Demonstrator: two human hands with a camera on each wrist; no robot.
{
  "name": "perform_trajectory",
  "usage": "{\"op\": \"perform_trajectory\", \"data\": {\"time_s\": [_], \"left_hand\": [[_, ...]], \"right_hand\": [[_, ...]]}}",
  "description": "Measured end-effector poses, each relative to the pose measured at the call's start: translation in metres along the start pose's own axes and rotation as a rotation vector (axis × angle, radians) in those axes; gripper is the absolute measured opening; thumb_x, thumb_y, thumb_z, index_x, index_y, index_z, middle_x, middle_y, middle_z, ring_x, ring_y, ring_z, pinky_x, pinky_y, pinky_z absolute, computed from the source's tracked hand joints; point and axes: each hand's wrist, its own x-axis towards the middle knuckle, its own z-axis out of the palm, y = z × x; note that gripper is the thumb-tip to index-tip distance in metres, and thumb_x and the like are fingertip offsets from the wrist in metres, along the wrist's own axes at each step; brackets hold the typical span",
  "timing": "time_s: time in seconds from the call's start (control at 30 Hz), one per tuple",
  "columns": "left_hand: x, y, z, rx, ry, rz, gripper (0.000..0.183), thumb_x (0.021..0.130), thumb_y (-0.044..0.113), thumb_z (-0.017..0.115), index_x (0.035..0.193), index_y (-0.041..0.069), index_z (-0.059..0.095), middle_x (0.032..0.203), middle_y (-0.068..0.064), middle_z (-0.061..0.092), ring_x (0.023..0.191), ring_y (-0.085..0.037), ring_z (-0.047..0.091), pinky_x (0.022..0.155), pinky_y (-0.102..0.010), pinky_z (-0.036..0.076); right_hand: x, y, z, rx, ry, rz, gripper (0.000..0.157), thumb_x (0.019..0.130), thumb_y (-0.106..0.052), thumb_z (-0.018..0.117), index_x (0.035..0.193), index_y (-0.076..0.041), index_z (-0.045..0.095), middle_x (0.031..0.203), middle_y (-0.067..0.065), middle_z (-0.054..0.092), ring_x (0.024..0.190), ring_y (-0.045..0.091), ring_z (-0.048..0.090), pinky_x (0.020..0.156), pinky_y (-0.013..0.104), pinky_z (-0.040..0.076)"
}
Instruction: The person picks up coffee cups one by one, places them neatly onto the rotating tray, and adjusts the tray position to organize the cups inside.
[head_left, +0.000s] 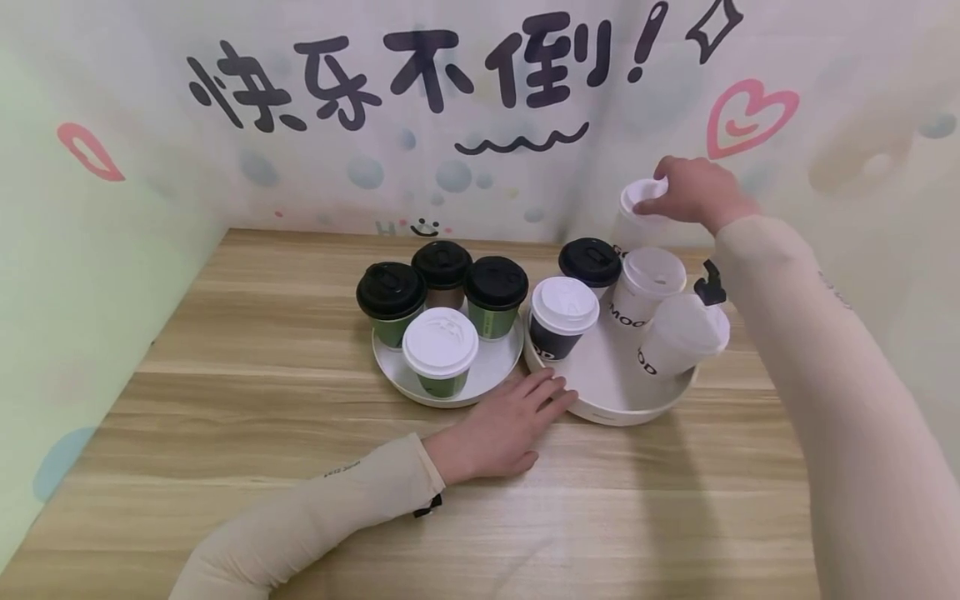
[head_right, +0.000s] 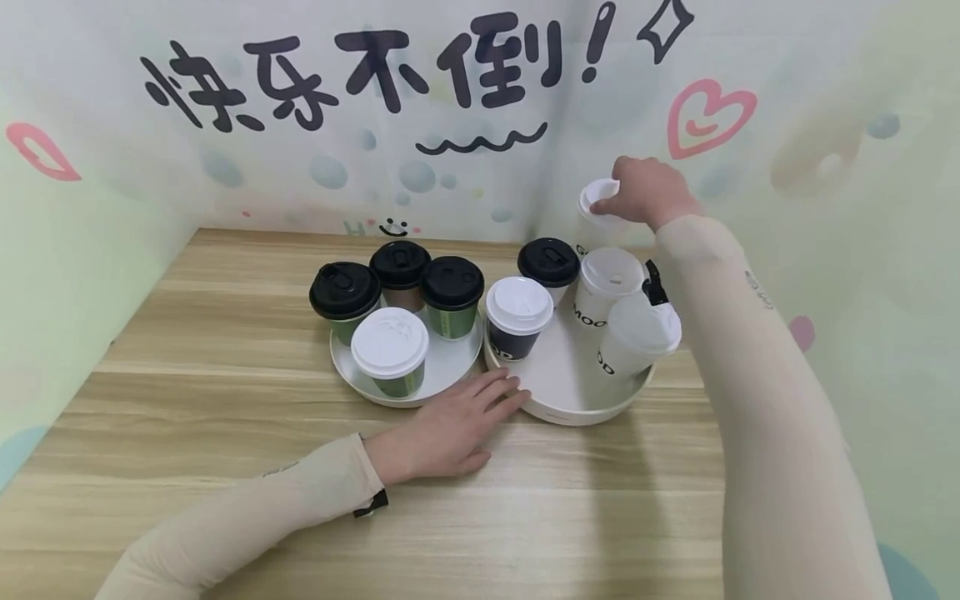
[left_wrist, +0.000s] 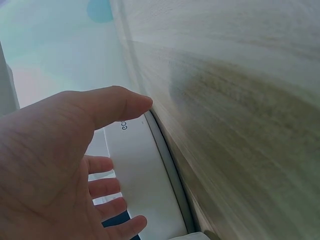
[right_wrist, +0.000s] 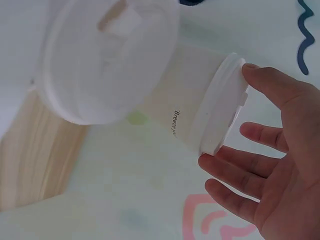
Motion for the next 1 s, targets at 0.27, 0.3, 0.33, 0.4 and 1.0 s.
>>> {"op": "perform_trajectory", "data": {"time_s": [0.27, 0.3, 0.33, 0.4, 1.0], "left_hand": [[-0.001, 0.000, -0.002, -0.004, -0.017, -0.005, 0.085, 0.088, 0.045, 0.068, 0.156, 0.018, 0.026, 0.159, -0.005, 0.033, 0.152, -0.026, 0.024, 0.119, -0.040, 0.037], [-0.001, 0.000, -0.002, -0.003, -0.019, -0.005, 0.085, 0.088, 0.045, 0.068, 0.156, 0.018, 0.026, 0.159, -0.005, 0.033, 0.152, -0.026, 0.024, 0.119, -0.040, 0.037], [-0.001, 0.000, -0.002, -0.005, -0.020, -0.005, 0.085, 0.088, 0.045, 0.068, 0.156, 0.018, 0.025, 0.159, -0.005, 0.032, 0.152, -0.026, 0.024, 0.119, -0.040, 0.037], [-0.001, 0.000, -0.002, -0.002, -0.022, -0.004, 0.085, 0.087, 0.045, 0.068, 0.156, 0.018, 0.025, 0.159, -0.005, 0.032, 0.152, -0.026, 0.024, 0.119, -0.041, 0.037], [-0.002, -0.002, -0.003, 0.040, -0.033, 0.035, 0.089, 0.088, 0.047, 0.066, 0.158, 0.016, 0.021, 0.160, -0.005, 0.030, 0.153, -0.026, 0.021, 0.120, -0.040, 0.036]], "right_hand": [[-0.012, -0.005, -0.029, 0.001, 0.049, -0.013, 0.079, 0.091, -0.052, 0.059, 0.141, 0.007, 0.042, 0.131, 0.032, 0.055, 0.108, 0.046, 0.054, 0.092, 0.060, 0.046], [-0.014, -0.005, -0.032, -0.001, 0.055, -0.015, 0.080, 0.091, -0.053, 0.059, 0.141, 0.008, 0.042, 0.131, 0.032, 0.055, 0.108, 0.046, 0.054, 0.091, 0.060, 0.046], [-0.016, -0.006, -0.036, -0.001, 0.062, -0.019, 0.081, 0.090, -0.054, 0.059, 0.140, 0.008, 0.043, 0.130, 0.032, 0.055, 0.108, 0.046, 0.054, 0.091, 0.059, 0.047], [-0.020, -0.006, -0.041, -0.001, 0.074, -0.029, 0.081, 0.090, -0.055, 0.059, 0.139, 0.008, 0.044, 0.127, 0.033, 0.057, 0.106, 0.045, 0.055, 0.088, 0.057, 0.048], [-0.066, -0.003, -0.061, 0.053, 0.148, -0.108, 0.075, 0.086, -0.055, 0.067, 0.130, 0.003, 0.053, 0.123, 0.031, 0.060, 0.106, 0.041, 0.058, 0.078, 0.044, 0.045]]}}
